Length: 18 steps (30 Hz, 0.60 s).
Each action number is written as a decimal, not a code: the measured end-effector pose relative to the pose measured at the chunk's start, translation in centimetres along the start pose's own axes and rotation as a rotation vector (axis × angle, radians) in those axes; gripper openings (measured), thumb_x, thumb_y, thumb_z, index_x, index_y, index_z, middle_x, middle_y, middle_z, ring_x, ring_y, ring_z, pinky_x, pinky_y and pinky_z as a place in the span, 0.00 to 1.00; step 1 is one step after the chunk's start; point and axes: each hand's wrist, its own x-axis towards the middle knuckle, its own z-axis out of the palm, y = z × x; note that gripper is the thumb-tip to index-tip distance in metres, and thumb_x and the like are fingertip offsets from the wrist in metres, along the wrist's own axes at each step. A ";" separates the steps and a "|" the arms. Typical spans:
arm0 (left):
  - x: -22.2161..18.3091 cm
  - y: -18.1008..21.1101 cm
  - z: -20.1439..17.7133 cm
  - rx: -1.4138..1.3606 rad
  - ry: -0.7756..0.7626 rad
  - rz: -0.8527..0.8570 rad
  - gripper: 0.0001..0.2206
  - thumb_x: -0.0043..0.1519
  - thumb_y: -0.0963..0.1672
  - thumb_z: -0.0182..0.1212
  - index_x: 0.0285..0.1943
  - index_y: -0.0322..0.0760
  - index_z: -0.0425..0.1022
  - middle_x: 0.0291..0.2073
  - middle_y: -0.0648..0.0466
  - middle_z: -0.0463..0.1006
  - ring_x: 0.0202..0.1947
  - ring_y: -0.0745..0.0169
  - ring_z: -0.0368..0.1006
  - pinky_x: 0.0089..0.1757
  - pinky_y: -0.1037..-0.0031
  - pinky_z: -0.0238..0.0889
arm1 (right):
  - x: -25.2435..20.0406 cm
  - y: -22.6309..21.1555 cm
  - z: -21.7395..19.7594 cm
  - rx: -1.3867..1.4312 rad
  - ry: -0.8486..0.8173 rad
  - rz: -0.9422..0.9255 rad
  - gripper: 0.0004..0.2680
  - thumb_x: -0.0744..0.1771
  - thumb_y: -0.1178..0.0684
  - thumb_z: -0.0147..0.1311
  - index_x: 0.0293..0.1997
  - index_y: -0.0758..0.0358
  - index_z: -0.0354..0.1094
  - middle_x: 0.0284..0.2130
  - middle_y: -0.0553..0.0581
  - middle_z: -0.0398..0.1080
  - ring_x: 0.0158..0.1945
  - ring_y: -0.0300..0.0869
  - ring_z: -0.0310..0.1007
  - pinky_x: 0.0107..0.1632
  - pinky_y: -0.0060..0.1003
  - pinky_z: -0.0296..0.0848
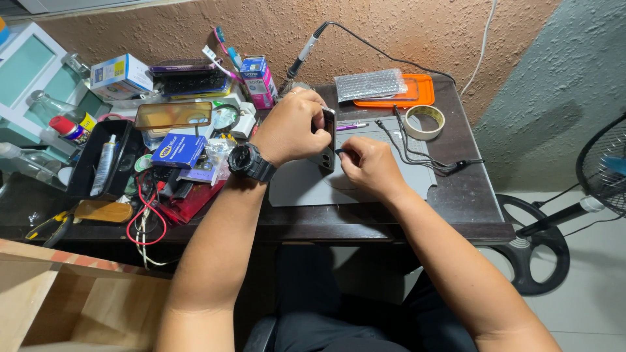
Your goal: Using a prying tool to carefully remove the back cover of a smartphone on a repair bench.
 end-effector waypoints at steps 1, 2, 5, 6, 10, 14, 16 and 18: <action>0.0 0.0 0.1 0.000 0.001 -0.001 0.04 0.48 0.44 0.67 0.24 0.42 0.83 0.40 0.50 0.88 0.50 0.42 0.83 0.54 0.58 0.77 | 0.0 0.0 0.0 0.000 -0.001 -0.001 0.02 0.68 0.56 0.68 0.42 0.57 0.81 0.24 0.57 0.76 0.32 0.52 0.83 0.38 0.43 0.80; -0.1 0.0 0.1 0.001 0.005 -0.008 0.04 0.48 0.44 0.67 0.24 0.42 0.83 0.40 0.50 0.88 0.51 0.42 0.83 0.55 0.58 0.77 | 0.0 0.0 0.1 -0.006 -0.001 -0.004 0.02 0.68 0.56 0.68 0.42 0.57 0.81 0.24 0.57 0.76 0.33 0.53 0.83 0.39 0.43 0.80; 0.0 0.2 0.2 0.000 0.001 -0.026 0.04 0.48 0.44 0.67 0.25 0.42 0.83 0.40 0.51 0.88 0.51 0.43 0.83 0.55 0.58 0.76 | -0.1 0.2 0.6 -0.017 0.000 -0.001 0.02 0.68 0.56 0.67 0.43 0.56 0.81 0.25 0.57 0.76 0.34 0.52 0.83 0.39 0.43 0.80; 0.1 0.3 0.2 0.002 -0.006 -0.037 0.04 0.48 0.44 0.67 0.25 0.43 0.84 0.40 0.51 0.88 0.51 0.43 0.83 0.55 0.58 0.76 | -0.1 0.3 0.8 -0.020 0.000 0.004 0.02 0.68 0.55 0.67 0.43 0.55 0.81 0.26 0.56 0.76 0.34 0.52 0.84 0.40 0.42 0.81; 0.0 0.0 0.3 0.014 -0.014 -0.031 0.04 0.49 0.45 0.67 0.25 0.41 0.83 0.41 0.50 0.88 0.52 0.42 0.83 0.54 0.56 0.77 | 0.0 -0.2 0.9 -0.020 -0.008 0.004 0.02 0.68 0.57 0.66 0.42 0.57 0.82 0.25 0.57 0.76 0.33 0.52 0.83 0.40 0.42 0.81; 0.1 0.1 0.3 0.010 -0.019 -0.033 0.04 0.48 0.45 0.68 0.25 0.42 0.83 0.42 0.51 0.88 0.52 0.43 0.83 0.54 0.57 0.77 | -0.2 -0.1 1.3 -0.031 -0.006 0.013 0.01 0.67 0.57 0.67 0.40 0.56 0.80 0.25 0.58 0.74 0.33 0.54 0.83 0.39 0.45 0.80; 0.2 0.1 0.3 0.009 -0.021 -0.029 0.04 0.48 0.45 0.68 0.25 0.42 0.83 0.42 0.51 0.88 0.52 0.43 0.83 0.55 0.56 0.77 | -0.3 0.1 1.5 -0.032 -0.005 0.020 0.01 0.67 0.56 0.67 0.40 0.56 0.80 0.24 0.58 0.74 0.33 0.55 0.83 0.39 0.46 0.80; 0.1 0.0 0.4 0.012 -0.030 -0.032 0.04 0.48 0.45 0.67 0.25 0.42 0.83 0.42 0.51 0.88 0.52 0.43 0.83 0.55 0.57 0.77 | -0.4 0.3 1.7 -0.040 -0.019 0.040 0.02 0.67 0.55 0.68 0.40 0.56 0.81 0.25 0.58 0.74 0.34 0.55 0.83 0.40 0.46 0.80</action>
